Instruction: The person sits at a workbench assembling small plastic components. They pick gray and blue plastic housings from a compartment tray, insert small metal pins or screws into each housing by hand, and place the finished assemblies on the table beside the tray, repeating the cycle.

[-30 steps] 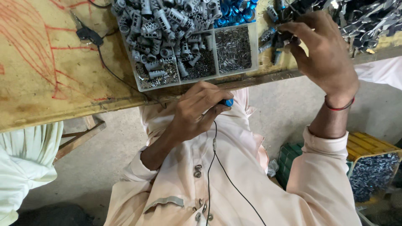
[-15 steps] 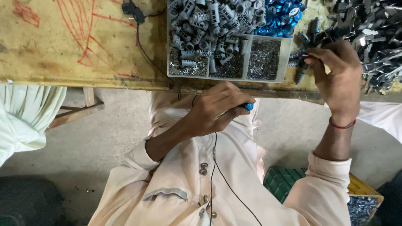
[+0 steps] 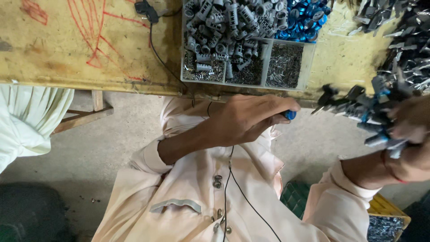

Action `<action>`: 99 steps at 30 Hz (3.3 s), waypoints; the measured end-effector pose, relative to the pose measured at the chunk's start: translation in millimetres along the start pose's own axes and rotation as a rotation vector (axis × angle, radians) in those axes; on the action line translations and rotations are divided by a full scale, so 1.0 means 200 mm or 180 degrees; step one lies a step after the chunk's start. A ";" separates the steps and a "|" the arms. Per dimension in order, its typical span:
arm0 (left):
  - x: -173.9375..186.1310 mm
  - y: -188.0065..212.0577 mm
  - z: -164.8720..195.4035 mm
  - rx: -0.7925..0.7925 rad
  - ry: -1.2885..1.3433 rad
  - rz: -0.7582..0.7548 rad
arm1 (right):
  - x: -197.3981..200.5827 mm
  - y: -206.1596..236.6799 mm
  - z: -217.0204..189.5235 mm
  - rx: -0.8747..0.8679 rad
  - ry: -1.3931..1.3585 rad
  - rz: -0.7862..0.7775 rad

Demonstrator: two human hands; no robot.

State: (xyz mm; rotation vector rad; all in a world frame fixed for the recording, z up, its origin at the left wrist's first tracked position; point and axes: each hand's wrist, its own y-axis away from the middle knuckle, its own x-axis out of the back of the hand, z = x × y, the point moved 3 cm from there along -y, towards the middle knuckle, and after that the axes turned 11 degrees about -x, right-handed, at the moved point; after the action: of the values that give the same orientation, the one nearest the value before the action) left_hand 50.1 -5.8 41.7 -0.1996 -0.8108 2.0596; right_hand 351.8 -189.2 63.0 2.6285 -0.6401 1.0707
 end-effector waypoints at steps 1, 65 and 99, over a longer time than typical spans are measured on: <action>-0.01 -0.02 0.01 -0.0131 -0.0200 -0.0020 | 0.00 0.02 -0.08 -0.0049 0.0084 -0.0394; 0.35 0.10 -0.06 -0.0145 -0.4598 -0.1295 | -0.83 -0.37 -0.73 0.1510 0.2362 -0.0869; 0.38 0.24 -0.05 0.0979 -0.2020 -0.0092 | -0.77 -0.35 -0.68 0.0793 0.1147 -0.0726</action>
State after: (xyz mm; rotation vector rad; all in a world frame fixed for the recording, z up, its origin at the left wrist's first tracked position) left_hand -23.2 39.6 16.5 0.6619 -0.8353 2.2071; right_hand 205.3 -30.9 47.3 2.5212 -0.1340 1.5788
